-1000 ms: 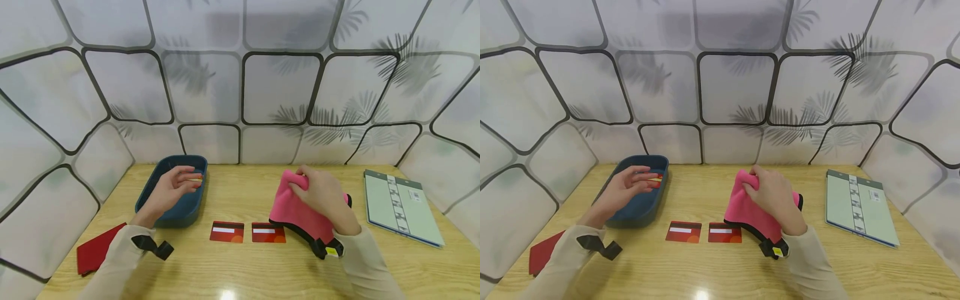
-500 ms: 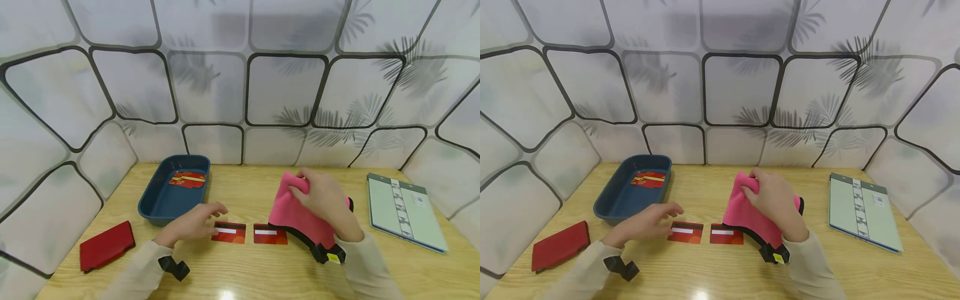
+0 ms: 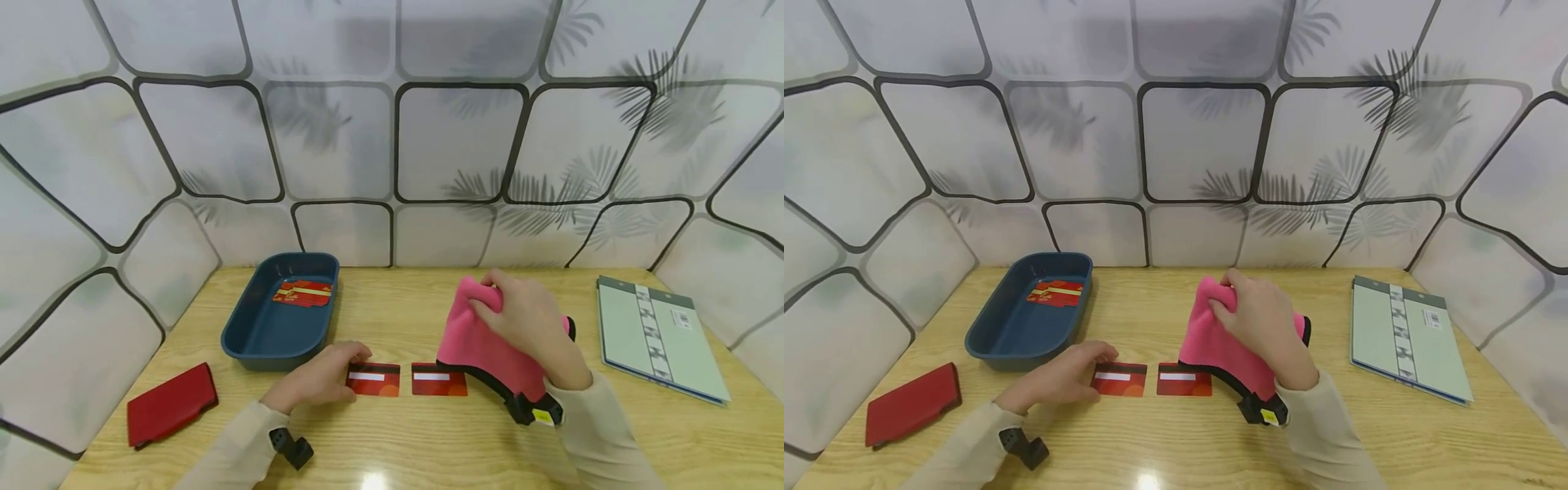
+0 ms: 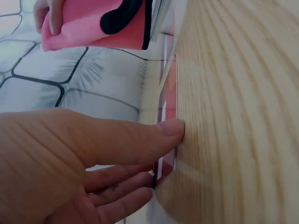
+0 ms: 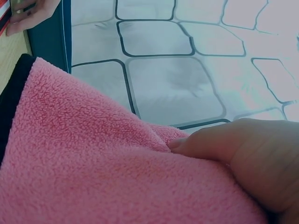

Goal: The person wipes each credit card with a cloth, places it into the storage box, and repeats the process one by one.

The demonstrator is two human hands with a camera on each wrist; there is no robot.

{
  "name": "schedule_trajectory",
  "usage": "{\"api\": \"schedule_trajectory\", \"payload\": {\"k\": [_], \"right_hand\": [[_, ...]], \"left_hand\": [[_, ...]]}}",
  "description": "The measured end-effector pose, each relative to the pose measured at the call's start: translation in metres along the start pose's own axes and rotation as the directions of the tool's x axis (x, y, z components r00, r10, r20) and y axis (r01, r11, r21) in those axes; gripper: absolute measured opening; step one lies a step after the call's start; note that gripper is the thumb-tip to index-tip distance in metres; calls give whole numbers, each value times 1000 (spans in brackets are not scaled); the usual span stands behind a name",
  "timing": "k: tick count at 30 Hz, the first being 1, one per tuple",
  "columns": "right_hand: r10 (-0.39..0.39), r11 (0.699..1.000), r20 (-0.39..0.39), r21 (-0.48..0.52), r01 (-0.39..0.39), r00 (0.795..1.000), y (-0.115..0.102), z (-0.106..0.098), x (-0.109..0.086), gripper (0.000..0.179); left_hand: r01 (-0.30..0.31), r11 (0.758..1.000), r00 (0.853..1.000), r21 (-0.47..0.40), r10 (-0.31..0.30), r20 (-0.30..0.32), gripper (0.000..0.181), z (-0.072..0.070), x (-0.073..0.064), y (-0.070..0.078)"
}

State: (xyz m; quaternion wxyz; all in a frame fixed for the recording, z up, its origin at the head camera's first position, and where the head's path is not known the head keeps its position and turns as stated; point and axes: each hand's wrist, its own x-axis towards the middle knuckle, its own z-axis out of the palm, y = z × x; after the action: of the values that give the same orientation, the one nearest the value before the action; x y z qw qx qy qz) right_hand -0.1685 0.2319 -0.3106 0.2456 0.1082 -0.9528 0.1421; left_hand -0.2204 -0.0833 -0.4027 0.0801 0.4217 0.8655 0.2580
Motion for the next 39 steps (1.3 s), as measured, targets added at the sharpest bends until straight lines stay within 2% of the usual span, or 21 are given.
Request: {"api": "schedule_trajectory", "payload": {"k": [4,10,16,20,23,26,30,34,39], "right_hand": [[5,1000,3,3,-5,1000,-1,0,1,22],[12,1000,7,3,-12,1000,-2,1,0,20],[32,999,34,8,-32,999,-1,3,0,20],[38,999,44,6,-39,998,0,2,1,21],[42,999,47,3,-42,998,0,1,1,22],[57,998,51,-1,-57,997,0,0,1,22],[66,998,49,-1,-66,997,1,-1,1,22],[60,998,44,5,-60,997,2,-2,1,22],[48,999,23,-3,-48,999,2,-2,1,22]], "left_hand": [[22,997,999,-75,-23,-24,54,4,0,-7],[61,980,997,-189,-70,-38,50,8,0,-16],[25,960,998,-280,-38,-42,50,11,-2,-21],[-3,944,999,-329,-12,-43,62,10,-1,-21],[6,937,999,-350,-24,-47,72,10,-1,-22],[31,923,997,-385,-57,-57,68,12,-1,-24],[64,878,991,-474,-112,-74,49,17,1,-26],[99,813,978,-573,-186,-95,40,21,3,-23],[113,692,951,-713,-283,-124,41,24,7,-14]]}}
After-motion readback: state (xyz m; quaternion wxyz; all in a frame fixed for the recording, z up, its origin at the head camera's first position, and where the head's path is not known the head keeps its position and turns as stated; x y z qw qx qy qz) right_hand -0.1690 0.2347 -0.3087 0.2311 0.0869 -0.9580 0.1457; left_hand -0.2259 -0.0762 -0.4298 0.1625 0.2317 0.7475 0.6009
